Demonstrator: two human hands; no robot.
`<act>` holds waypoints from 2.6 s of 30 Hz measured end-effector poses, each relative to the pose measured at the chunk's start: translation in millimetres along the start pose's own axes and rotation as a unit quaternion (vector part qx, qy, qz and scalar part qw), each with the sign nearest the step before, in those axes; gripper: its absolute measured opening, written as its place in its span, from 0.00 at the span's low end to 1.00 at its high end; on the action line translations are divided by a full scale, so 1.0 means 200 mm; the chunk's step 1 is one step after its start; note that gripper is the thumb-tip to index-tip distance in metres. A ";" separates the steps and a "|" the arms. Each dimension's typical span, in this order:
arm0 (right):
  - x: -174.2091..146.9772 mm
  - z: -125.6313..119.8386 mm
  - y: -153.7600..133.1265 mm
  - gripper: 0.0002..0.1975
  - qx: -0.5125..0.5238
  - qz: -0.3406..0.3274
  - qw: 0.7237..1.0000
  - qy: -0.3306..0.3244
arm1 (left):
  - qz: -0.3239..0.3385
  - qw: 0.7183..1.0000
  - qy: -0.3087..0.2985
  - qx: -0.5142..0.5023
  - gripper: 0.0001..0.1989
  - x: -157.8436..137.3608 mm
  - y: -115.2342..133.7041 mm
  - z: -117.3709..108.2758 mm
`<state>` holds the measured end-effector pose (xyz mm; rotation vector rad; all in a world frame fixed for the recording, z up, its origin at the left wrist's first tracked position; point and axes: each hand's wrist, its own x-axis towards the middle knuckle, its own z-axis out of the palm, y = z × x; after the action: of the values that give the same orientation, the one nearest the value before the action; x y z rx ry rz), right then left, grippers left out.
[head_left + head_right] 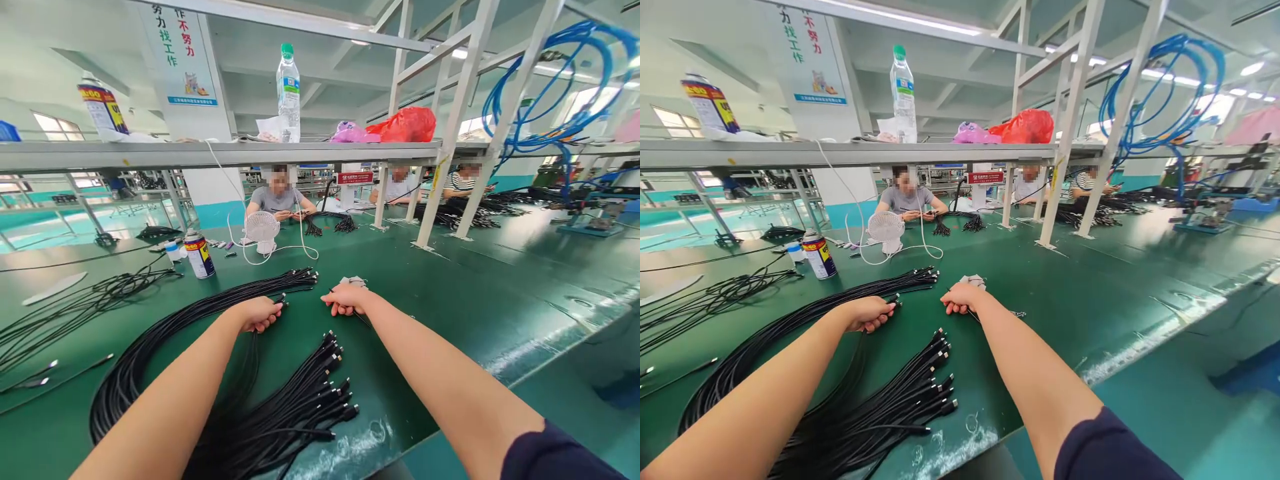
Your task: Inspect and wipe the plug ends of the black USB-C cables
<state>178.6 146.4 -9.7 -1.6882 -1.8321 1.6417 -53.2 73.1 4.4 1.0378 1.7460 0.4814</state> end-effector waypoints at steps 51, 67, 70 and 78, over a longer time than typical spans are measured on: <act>-0.41 0.24 0.03 0.08 -0.217 -0.415 0.864 0.187 | 0.019 0.864 -0.245 -0.439 0.03 -0.24 -0.04 0.22; -0.43 0.25 0.03 0.12 -0.330 -0.442 0.810 0.200 | 0.020 0.896 -0.220 -0.385 0.06 -0.25 -0.03 0.22; -0.43 0.25 0.04 0.12 -0.341 -0.450 0.796 0.219 | 0.016 0.898 -0.218 -0.383 0.06 -0.25 -0.03 0.22; -0.44 0.25 0.05 0.12 -0.367 -0.461 0.770 0.244 | 0.018 0.898 -0.222 -0.379 0.05 -0.24 -0.03 0.22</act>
<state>178.7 47.0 9.5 -0.8540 -2.4790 0.0647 -10.4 24.3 7.6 0.5477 0.9856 0.7942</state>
